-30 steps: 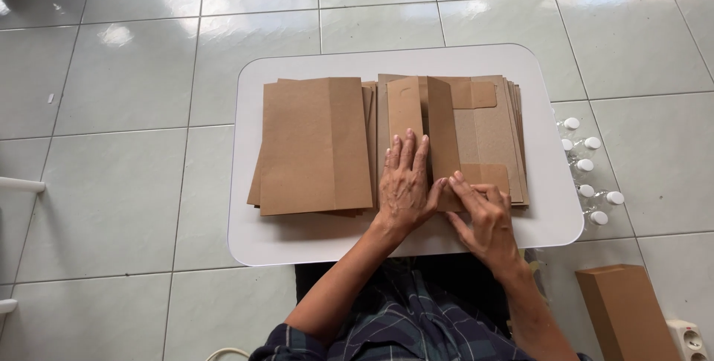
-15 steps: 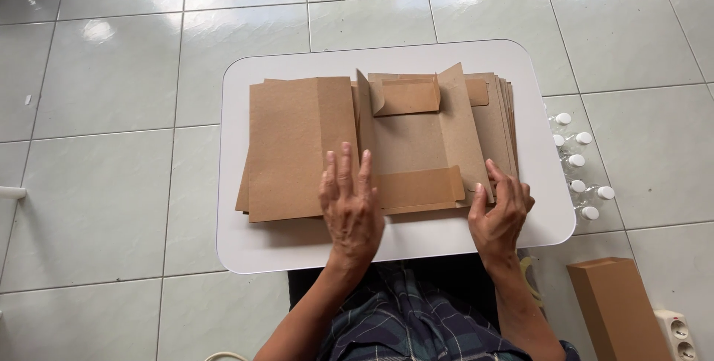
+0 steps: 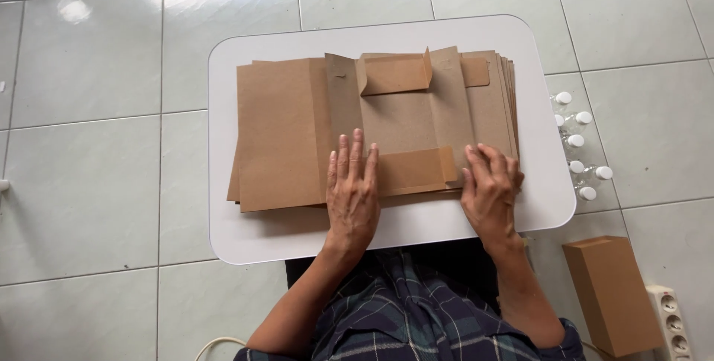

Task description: The person folds flat cardboard pieces into rectangular boxes by hand. They fold side flaps, tuck tabs into slots, and close the boxes. One completed box is placed on the floor, and the person continues folding another box from the stack.

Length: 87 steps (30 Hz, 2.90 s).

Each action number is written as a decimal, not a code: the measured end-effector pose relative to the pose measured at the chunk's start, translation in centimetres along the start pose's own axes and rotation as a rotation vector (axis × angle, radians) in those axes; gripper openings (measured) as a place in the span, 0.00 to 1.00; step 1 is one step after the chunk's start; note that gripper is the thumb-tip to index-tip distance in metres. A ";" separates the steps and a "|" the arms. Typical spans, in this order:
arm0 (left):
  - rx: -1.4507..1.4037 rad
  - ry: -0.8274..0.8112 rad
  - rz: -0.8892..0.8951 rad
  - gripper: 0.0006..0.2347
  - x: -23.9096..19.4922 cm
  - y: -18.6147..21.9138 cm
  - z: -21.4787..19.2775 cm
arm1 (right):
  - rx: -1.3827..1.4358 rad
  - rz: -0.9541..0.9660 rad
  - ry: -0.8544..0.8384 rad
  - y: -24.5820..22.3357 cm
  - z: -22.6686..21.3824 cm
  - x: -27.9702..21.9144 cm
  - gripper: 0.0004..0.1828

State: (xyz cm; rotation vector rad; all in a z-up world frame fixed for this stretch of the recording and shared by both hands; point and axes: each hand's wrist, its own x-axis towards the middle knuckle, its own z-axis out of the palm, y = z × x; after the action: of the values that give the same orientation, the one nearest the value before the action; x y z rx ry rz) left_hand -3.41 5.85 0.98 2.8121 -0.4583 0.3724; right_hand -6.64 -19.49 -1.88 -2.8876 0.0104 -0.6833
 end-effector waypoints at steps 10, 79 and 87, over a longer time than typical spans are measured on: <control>-0.191 -0.057 -0.027 0.30 0.5 -0.6 -1.1 | 0.148 0.067 0.016 -2.1 -2.1 2.1 0.20; -0.344 0.169 -0.026 0.22 -1.2 -1.8 0.4 | 0.431 -0.015 -0.075 -0.9 -1.1 1.6 0.26; -0.611 0.165 -0.171 0.19 0.8 -0.8 -2.1 | 0.098 -0.575 0.144 -6.6 -1.5 0.7 0.26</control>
State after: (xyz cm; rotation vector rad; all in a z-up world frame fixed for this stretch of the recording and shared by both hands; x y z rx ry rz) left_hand -2.88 7.03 2.98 2.1870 -0.2375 0.3518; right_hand -6.94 -13.22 0.88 -2.7366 -0.8333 -0.9432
